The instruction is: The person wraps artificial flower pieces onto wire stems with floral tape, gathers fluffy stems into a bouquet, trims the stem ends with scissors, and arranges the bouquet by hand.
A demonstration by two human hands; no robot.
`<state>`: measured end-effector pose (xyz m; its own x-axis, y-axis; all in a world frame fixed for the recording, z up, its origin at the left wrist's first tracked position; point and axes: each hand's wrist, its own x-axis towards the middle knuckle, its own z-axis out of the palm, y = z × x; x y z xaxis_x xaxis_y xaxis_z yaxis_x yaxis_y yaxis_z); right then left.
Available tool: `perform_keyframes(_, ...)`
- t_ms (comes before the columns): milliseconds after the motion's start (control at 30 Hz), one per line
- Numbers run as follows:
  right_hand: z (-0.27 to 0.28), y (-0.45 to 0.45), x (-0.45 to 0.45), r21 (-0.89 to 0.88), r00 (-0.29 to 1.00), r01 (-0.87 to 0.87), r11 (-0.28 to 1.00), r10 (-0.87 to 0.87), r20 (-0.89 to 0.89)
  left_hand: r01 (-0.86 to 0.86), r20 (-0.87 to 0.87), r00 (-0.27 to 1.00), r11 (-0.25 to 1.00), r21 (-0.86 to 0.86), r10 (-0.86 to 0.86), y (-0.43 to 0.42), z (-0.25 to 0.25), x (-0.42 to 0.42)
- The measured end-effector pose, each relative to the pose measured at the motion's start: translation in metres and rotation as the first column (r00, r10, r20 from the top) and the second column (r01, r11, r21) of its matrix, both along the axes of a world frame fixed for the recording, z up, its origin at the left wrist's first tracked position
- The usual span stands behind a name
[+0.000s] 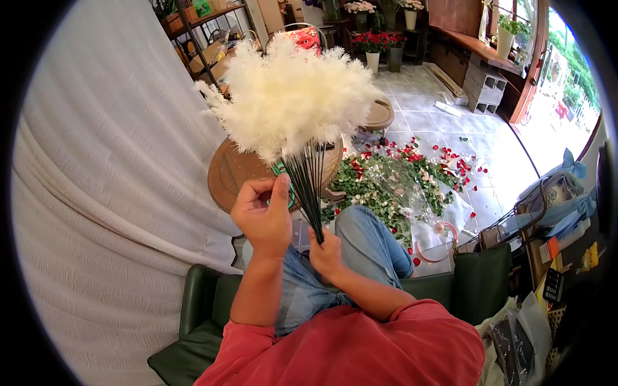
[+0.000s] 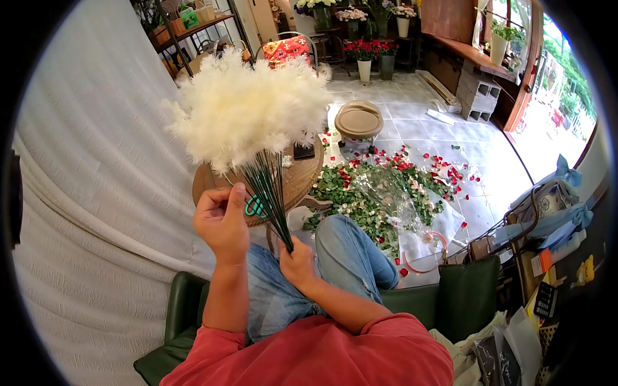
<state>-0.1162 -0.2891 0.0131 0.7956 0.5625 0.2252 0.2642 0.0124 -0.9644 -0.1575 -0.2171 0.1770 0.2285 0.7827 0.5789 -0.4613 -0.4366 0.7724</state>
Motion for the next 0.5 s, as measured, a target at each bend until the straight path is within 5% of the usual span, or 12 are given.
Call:
perform_keyframes(300, -0.002, 0.003, 0.0, 0.066, 0.999, 0.038, 0.997, -0.04, 0.03, 0.031, 0.029, 0.999, 0.993, -0.11, -0.028, -0.001, 0.005, 0.0)
perform_keyframes(500, 0.004, 0.0, 0.001, -0.022, 1.0, 0.012, 1.0, -0.012, -0.005, -0.048, -0.038, 0.998, 0.997, 0.061, 0.051, 0.005, -0.006, 0.003)
